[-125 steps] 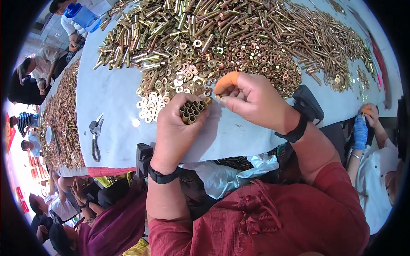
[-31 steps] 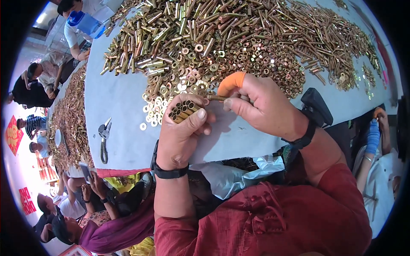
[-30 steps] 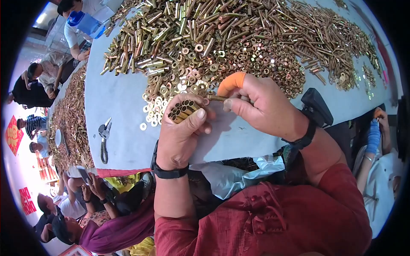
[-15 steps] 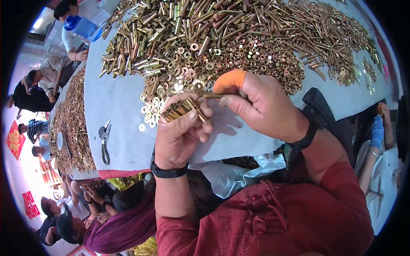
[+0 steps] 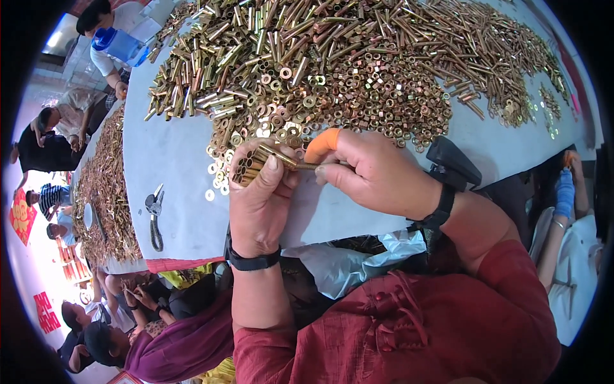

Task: The person picks up a bolt and a washer, slides the washer onto the bolt, and places the assembled unit into a cluster held in their other hand. This process is repeated until the cluster is full.

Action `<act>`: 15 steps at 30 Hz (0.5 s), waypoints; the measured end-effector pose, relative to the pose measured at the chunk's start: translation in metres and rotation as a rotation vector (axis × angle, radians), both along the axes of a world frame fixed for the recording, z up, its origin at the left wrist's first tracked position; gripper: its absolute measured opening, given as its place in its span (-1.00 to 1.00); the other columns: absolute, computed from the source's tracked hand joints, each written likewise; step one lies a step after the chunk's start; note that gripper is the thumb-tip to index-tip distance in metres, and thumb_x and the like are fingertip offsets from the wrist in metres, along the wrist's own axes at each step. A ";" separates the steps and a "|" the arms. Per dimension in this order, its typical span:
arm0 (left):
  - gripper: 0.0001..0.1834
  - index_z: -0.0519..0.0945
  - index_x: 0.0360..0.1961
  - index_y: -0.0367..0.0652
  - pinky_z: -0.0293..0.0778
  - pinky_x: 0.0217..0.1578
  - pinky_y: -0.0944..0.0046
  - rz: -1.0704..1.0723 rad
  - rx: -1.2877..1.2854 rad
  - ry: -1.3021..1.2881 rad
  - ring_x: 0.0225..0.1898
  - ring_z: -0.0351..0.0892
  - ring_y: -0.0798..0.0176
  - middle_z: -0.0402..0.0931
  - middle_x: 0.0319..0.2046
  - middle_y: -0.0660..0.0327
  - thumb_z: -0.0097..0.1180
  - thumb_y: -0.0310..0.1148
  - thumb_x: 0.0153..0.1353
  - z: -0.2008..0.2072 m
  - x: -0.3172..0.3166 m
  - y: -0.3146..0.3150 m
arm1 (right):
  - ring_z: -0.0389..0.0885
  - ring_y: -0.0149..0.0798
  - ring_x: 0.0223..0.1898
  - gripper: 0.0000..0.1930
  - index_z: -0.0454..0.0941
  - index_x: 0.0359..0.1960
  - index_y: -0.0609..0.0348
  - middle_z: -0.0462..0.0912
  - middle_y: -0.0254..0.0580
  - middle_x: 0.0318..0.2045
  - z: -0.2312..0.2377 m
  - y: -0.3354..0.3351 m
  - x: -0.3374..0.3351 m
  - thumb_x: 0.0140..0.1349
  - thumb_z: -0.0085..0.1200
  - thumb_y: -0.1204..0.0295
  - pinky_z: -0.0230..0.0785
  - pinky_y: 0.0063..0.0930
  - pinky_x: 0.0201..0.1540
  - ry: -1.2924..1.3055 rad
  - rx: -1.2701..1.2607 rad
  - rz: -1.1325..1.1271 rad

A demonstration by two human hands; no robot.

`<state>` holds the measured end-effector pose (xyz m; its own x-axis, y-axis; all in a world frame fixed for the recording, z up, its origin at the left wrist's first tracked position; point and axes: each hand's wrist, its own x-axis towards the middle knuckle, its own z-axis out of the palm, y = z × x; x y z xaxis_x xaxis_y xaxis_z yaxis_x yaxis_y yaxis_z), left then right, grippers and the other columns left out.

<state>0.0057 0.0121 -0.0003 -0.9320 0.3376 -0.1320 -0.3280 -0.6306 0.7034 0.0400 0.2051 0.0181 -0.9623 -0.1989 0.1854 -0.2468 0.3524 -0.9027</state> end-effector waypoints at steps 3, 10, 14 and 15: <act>-0.74 0.48 -0.07 -0.22 0.55 -0.30 0.30 -0.016 -0.032 0.052 -0.28 0.63 0.24 0.64 -0.26 0.10 0.22 -0.44 0.26 0.002 -0.001 0.004 | 0.66 -0.22 -0.45 -0.72 0.47 -0.03 0.19 0.67 -0.18 -0.50 -0.003 -0.006 0.002 0.20 0.06 0.52 0.46 -0.37 -0.35 -0.112 -0.123 -0.021; -0.75 0.52 -0.16 -0.26 0.44 -0.51 0.45 -0.054 -0.244 0.075 -0.44 0.62 0.34 0.64 -0.29 0.12 0.26 -0.35 0.24 0.004 -0.002 -0.004 | 0.60 -0.22 -0.52 -0.46 0.30 0.24 0.09 0.63 -0.23 -0.46 -0.006 -0.016 0.003 0.20 0.14 0.50 0.43 -0.41 -0.45 0.000 -0.197 0.111; -0.77 0.50 -0.18 -0.27 0.43 -0.60 0.47 -0.159 -0.260 -0.064 -0.47 0.63 0.30 0.65 -0.26 0.04 0.24 -0.39 0.24 0.019 0.002 -0.001 | 0.60 -0.10 -0.51 -0.56 0.44 0.12 0.13 0.62 -0.14 -0.46 0.000 0.002 -0.012 0.20 0.18 0.37 0.43 -0.30 -0.47 0.136 0.219 -0.085; -0.78 0.49 -0.18 -0.27 0.44 -0.60 0.47 -0.115 -0.264 -0.053 -0.47 0.64 0.29 0.65 -0.26 0.03 0.23 -0.40 0.24 0.022 0.003 -0.004 | 0.61 -0.09 -0.49 -0.64 0.50 0.03 0.14 0.61 -0.11 -0.47 0.003 0.006 -0.016 0.21 0.18 0.34 0.43 -0.27 -0.46 0.108 0.174 -0.151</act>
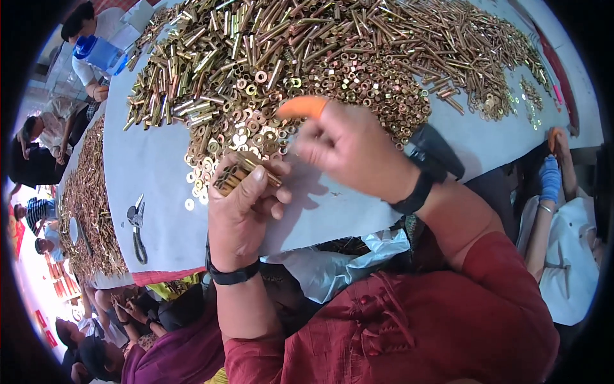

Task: The person picks up a bolt and a washer, slides the washer onto the bolt, and places the assembled unit into a cluster held in their other hand. This process is repeated until the cluster is full.

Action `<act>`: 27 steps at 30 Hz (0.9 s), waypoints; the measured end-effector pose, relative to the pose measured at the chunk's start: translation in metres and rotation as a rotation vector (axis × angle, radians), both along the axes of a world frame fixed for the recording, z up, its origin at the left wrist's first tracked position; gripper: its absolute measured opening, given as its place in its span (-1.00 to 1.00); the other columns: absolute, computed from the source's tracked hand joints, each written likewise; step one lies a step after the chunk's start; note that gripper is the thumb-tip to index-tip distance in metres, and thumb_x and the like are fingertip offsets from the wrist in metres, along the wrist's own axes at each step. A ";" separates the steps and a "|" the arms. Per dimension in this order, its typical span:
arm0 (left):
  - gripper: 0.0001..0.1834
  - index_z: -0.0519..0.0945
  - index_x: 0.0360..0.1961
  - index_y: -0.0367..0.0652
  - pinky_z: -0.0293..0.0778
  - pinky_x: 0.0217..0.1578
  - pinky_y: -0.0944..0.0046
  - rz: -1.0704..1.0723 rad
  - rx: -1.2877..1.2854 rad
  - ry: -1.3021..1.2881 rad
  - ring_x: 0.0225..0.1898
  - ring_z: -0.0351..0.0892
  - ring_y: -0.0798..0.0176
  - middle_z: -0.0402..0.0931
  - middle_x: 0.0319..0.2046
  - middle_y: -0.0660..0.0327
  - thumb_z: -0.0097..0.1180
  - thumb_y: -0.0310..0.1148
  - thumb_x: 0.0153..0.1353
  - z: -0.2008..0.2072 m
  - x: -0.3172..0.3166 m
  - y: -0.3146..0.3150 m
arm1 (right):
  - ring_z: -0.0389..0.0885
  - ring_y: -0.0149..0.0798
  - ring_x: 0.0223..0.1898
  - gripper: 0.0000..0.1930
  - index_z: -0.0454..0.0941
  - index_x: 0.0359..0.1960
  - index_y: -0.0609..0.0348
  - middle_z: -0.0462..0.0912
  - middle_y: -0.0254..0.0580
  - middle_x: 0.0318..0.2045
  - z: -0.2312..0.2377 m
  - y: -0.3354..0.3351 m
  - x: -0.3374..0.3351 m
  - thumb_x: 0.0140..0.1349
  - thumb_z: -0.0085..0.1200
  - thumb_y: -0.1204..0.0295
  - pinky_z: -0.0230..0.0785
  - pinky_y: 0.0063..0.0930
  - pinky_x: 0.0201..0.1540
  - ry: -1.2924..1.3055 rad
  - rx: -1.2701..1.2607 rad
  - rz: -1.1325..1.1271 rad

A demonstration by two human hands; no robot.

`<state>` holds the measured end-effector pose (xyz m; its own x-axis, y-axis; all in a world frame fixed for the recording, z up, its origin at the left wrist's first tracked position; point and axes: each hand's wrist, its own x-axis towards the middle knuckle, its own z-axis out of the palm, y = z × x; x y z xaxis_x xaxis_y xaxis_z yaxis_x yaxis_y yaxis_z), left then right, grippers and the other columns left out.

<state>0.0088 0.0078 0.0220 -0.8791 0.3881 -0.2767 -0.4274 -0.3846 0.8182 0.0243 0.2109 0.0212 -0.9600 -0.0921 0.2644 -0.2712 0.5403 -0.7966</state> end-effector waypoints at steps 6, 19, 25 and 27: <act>-0.78 0.48 -0.21 -0.25 0.37 -0.63 0.44 0.138 -0.145 0.127 -0.61 0.45 0.41 0.56 -0.44 0.20 0.26 -0.45 0.21 0.002 -0.001 -0.004 | 0.58 -0.06 -0.35 -0.85 0.58 -0.29 0.12 0.50 -0.17 -0.42 -0.017 -0.003 0.010 0.16 0.18 0.35 0.46 -0.20 -0.33 0.071 0.524 0.016; -0.82 0.54 -0.34 -0.31 0.42 -0.34 0.34 -0.036 -0.796 0.408 -0.43 0.46 0.37 0.52 -0.46 0.24 0.29 -0.54 0.06 -0.014 0.006 0.011 | 0.61 0.09 -0.33 -0.81 0.52 -0.29 0.17 0.58 0.00 -0.44 -0.022 -0.004 0.009 0.21 0.09 0.30 0.43 -0.05 -0.27 0.029 -0.262 -0.005; -0.70 0.47 -0.20 -0.20 0.12 -0.71 0.50 -0.121 -0.357 0.228 -0.71 0.26 0.52 0.41 -0.62 0.36 0.33 -0.36 0.16 -0.015 0.009 0.028 | 0.55 -0.09 -0.36 -0.82 0.52 -0.41 0.17 0.48 -0.20 -0.46 -0.023 0.009 0.016 0.13 0.17 0.32 0.44 -0.22 -0.40 0.452 -0.050 -0.049; -0.68 0.47 -0.18 -0.21 0.11 -0.72 0.50 -0.181 -0.329 0.223 -0.72 0.25 0.52 0.41 -0.62 0.37 0.34 -0.32 0.17 -0.018 0.009 0.031 | 0.52 -0.17 -0.37 -0.83 0.52 -0.48 0.19 0.46 -0.25 -0.47 -0.019 0.016 0.020 0.03 0.17 0.35 0.44 -0.31 -0.45 0.542 0.144 -0.043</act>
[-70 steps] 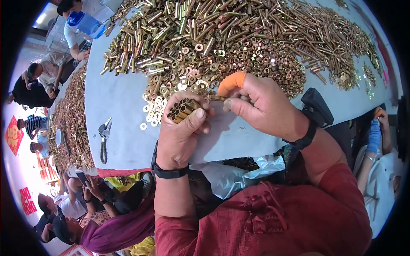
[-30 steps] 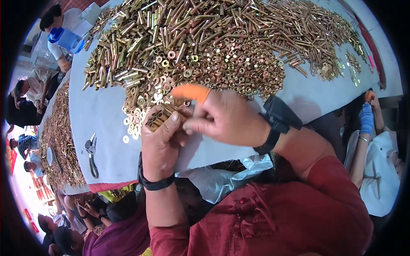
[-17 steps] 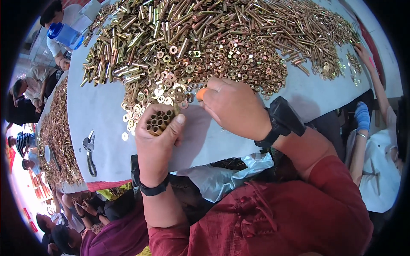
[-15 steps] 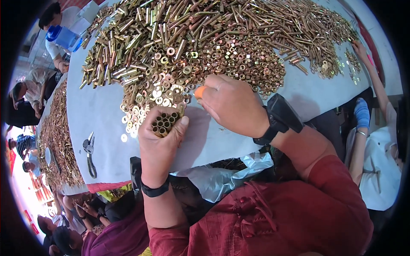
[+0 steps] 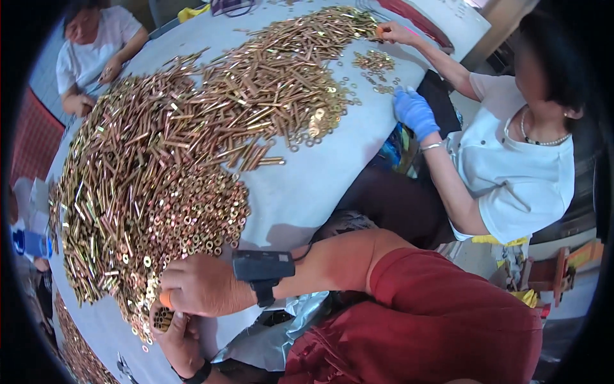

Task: The person picks up a bolt and a washer, slides the washer onto the bolt, and places the assembled unit into a cluster held in their other hand. This process is repeated until the cluster is full.

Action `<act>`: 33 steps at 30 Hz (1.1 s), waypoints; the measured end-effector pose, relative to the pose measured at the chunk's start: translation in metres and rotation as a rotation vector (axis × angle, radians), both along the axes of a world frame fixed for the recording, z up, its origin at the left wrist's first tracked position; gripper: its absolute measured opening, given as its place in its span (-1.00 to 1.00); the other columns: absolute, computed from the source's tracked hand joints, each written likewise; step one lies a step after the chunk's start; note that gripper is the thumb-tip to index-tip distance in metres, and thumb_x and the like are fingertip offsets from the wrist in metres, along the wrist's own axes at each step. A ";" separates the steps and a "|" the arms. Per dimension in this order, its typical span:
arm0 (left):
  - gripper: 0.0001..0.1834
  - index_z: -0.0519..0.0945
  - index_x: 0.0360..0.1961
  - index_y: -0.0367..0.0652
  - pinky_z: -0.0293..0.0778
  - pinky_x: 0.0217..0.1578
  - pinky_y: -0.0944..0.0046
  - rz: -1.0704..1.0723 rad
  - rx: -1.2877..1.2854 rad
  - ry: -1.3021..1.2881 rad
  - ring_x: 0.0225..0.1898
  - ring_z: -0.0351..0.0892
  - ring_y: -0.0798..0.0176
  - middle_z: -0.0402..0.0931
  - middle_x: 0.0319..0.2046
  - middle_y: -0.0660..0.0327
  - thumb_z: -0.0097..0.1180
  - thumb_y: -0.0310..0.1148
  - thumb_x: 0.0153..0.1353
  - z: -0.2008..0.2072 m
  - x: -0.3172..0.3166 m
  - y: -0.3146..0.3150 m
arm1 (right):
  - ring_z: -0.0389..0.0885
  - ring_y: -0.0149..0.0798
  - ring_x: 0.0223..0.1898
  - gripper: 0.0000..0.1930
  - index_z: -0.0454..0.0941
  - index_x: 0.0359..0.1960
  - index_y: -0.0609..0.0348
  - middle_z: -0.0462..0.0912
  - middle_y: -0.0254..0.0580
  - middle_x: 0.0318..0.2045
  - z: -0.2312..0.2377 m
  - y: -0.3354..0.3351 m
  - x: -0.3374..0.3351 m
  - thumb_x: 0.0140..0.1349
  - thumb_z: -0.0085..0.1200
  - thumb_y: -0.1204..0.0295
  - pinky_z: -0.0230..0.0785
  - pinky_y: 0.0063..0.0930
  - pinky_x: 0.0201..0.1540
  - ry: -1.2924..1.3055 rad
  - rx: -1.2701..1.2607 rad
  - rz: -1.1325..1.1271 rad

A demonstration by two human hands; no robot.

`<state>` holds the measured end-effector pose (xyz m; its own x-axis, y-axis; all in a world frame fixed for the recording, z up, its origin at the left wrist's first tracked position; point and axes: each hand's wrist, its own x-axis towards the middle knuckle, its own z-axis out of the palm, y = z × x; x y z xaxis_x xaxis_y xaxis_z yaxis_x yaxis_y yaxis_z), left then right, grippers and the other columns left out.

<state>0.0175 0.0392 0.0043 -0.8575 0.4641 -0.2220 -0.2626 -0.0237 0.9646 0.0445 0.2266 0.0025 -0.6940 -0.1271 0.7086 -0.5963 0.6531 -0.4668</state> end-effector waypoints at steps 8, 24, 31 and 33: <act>-0.76 0.46 -0.18 -0.21 0.09 -0.68 0.53 0.104 -0.117 0.036 -0.68 0.24 0.56 0.37 -0.60 0.39 0.23 -0.35 0.25 -0.015 0.000 -0.003 | 0.47 -0.23 -0.35 -0.81 0.51 -0.55 0.16 0.36 -0.28 -0.48 -0.012 -0.005 -0.001 0.07 0.18 0.34 0.42 -0.40 -0.52 0.043 -0.065 -0.054; -0.80 0.51 -0.24 -0.22 0.26 -0.46 0.54 0.156 -0.221 0.338 -0.47 0.34 0.55 0.46 -0.39 0.39 0.29 -0.57 0.15 -0.008 0.000 0.000 | 0.62 -0.04 -0.28 -0.89 0.57 -0.29 0.17 0.58 -0.12 -0.36 0.002 0.003 0.002 0.12 0.14 0.50 0.50 -0.22 -0.24 -0.424 -0.337 0.154; -0.77 0.53 -0.27 -0.23 0.27 -0.44 0.52 0.097 -0.194 0.289 -0.46 0.33 0.54 0.45 -0.40 0.41 0.37 -0.50 0.12 0.000 0.000 -0.006 | 0.62 -0.02 -0.24 -0.84 0.57 -0.27 0.17 0.60 -0.12 -0.34 0.004 0.003 -0.001 0.08 0.17 0.51 0.48 -0.19 -0.17 -0.321 -0.359 0.247; -0.80 0.49 -0.22 -0.15 0.15 -0.60 0.52 0.065 -0.081 0.190 -0.58 0.28 0.56 0.45 -0.46 0.42 0.28 -0.47 0.19 0.000 -0.001 -0.004 | 0.61 -0.03 -0.23 -0.85 0.57 -0.30 0.18 0.59 -0.14 -0.33 0.004 0.009 -0.004 0.09 0.16 0.45 0.47 -0.18 -0.17 -0.217 -0.203 0.231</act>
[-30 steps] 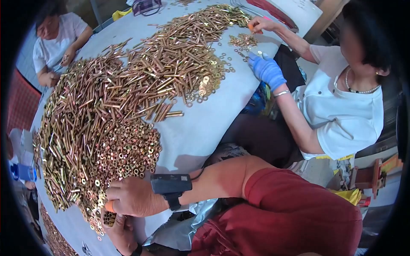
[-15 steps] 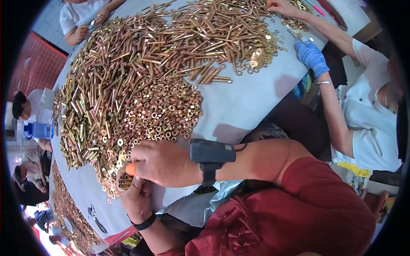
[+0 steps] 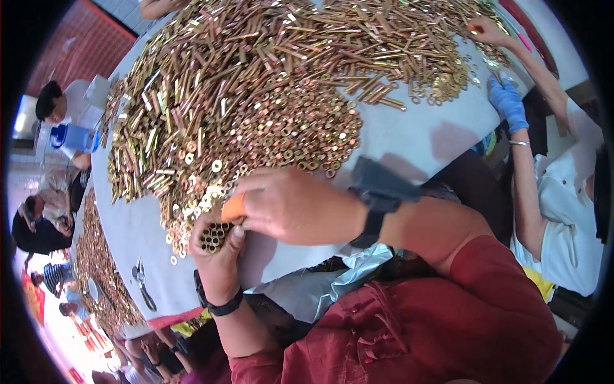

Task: The person picks up a bolt and a washer, slides the washer onto the bolt, and places the assembled unit into a cluster held in their other hand. This process is repeated until the cluster is full.

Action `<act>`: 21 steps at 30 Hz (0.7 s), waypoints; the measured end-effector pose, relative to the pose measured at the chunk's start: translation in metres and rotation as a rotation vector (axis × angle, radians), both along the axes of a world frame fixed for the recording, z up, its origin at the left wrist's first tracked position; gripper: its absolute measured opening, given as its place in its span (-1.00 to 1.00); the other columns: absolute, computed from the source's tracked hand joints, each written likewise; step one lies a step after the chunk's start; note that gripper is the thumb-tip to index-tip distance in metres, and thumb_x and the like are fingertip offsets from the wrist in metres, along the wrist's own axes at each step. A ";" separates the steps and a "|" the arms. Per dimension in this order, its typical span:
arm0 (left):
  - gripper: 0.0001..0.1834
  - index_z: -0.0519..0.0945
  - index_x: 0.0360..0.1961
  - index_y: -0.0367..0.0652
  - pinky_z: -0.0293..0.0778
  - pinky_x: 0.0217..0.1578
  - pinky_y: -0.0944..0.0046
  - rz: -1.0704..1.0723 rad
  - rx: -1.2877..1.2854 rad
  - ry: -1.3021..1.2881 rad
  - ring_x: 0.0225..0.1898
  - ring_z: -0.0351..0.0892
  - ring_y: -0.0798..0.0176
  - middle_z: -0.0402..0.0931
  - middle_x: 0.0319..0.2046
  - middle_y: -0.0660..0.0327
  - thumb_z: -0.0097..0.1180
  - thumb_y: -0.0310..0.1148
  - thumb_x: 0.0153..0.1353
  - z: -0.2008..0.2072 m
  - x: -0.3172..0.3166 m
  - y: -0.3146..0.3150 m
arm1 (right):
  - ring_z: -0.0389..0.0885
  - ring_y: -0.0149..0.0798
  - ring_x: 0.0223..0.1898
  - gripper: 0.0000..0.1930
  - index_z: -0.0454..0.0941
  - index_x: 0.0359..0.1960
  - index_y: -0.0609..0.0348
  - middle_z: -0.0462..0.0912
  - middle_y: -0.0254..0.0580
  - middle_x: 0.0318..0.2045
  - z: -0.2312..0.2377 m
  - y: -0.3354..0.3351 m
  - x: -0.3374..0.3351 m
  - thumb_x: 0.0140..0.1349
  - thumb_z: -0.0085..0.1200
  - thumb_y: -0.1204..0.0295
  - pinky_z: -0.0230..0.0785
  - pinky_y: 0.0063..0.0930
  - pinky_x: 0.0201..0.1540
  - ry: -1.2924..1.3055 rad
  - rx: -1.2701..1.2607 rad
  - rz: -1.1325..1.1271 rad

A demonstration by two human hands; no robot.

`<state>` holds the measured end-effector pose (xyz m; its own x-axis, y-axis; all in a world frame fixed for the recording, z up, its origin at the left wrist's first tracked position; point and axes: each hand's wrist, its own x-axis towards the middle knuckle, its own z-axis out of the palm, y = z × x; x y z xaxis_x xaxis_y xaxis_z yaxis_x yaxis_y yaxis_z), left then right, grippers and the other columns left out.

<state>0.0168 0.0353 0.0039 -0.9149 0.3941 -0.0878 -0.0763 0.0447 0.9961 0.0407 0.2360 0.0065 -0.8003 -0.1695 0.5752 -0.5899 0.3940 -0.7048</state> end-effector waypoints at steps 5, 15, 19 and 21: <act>-0.75 0.47 -0.15 -0.17 0.16 -0.65 0.48 0.147 0.222 -0.024 -0.62 0.31 0.47 0.56 -0.40 0.19 0.27 -0.39 0.23 0.002 -0.007 -0.005 | 0.59 -0.06 -0.27 -0.86 0.59 -0.26 0.13 0.56 -0.14 -0.34 0.007 0.029 -0.002 0.15 0.09 0.44 0.48 -0.20 -0.25 -0.112 0.374 -0.257; -0.81 0.55 -0.20 -0.23 0.17 -0.64 0.53 0.186 0.095 -0.029 -0.63 0.30 0.55 0.53 -0.46 0.32 0.28 -0.42 0.24 0.005 -0.008 -0.003 | 0.53 -0.15 -0.31 -0.91 0.60 -0.32 0.10 0.47 -0.24 -0.43 0.000 0.006 -0.007 0.16 0.10 0.43 0.44 -0.28 -0.36 -0.042 0.644 -0.291; -0.84 0.56 -0.22 -0.22 0.19 -0.62 0.53 0.154 0.033 -0.040 -0.62 0.30 0.56 0.47 -0.53 0.39 0.28 -0.47 0.22 0.008 -0.007 0.000 | 0.53 -0.18 -0.31 -0.90 0.61 -0.32 0.09 0.48 -0.26 -0.43 -0.005 -0.003 -0.005 0.14 0.11 0.43 0.45 -0.30 -0.36 -0.012 0.695 -0.247; -0.85 0.56 -0.25 -0.20 0.21 -0.61 0.53 0.152 0.018 -0.041 -0.61 0.29 0.58 0.45 -0.55 0.41 0.29 -0.48 0.21 0.007 -0.007 0.000 | 0.53 -0.20 -0.31 -0.90 0.60 -0.35 0.09 0.48 -0.28 -0.43 -0.002 -0.006 -0.006 0.09 0.10 0.44 0.46 -0.29 -0.36 -0.036 0.710 -0.237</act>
